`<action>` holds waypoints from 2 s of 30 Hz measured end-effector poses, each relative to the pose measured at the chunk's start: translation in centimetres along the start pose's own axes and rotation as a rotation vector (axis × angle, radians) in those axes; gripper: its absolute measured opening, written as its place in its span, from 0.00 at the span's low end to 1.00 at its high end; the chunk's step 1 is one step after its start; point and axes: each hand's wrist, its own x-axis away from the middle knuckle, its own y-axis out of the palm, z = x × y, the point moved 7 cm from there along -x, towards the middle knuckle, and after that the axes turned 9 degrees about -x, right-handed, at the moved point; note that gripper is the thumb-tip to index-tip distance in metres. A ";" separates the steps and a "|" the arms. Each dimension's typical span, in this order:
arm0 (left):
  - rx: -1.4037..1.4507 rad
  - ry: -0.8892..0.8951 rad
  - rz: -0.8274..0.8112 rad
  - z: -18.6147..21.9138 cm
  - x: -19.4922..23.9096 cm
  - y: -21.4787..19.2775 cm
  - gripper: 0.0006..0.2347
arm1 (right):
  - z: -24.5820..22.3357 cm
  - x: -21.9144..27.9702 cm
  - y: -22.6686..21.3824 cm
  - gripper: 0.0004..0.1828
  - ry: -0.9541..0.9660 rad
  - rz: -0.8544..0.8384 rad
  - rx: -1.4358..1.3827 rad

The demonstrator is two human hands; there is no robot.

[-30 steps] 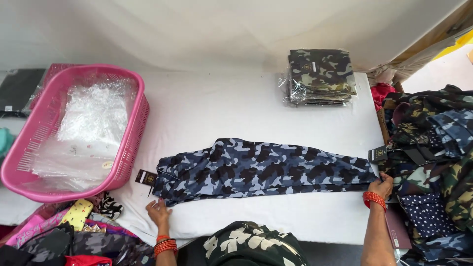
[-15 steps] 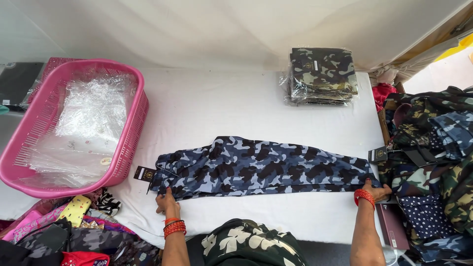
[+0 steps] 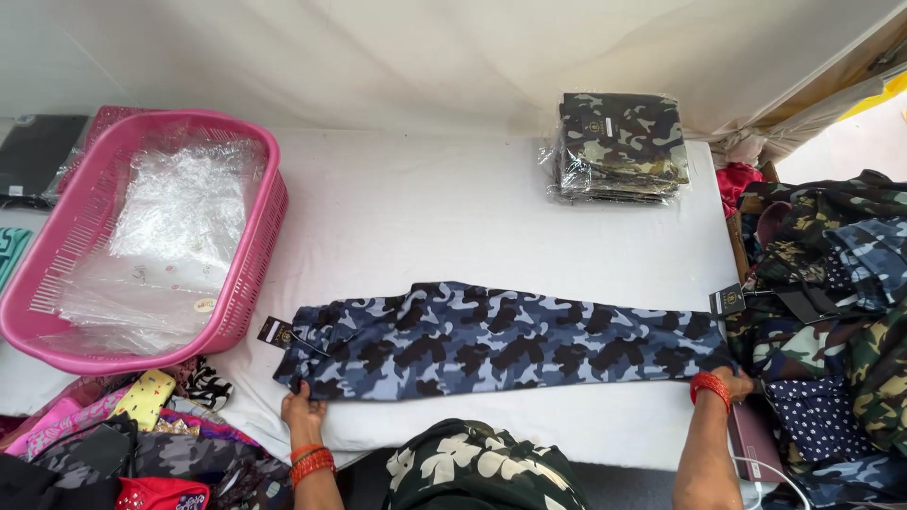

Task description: The person folds camouflage-patterned pants on a white table, smoothing them out before folding them into a compact rectangle. They then wrap the folded pants in a clear plastic bag and place the packaged item onto a stack of similar items. The process is repeated with a second pair of pants.

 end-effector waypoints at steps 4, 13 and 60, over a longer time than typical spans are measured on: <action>-0.284 -0.013 -0.003 -1.2 0.4 -0.7 0.14 | -1.0 0.3 -0.5 0.12 0.130 -0.133 0.076; -0.330 0.279 -0.090 3.6 3.4 3.8 0.08 | -0.4 0.1 2.1 0.20 0.052 -0.248 -0.127; -1.340 1.677 -0.393 2.4 21.5 22.5 0.22 | -12.1 31.4 -0.8 0.34 -0.949 -0.677 0.479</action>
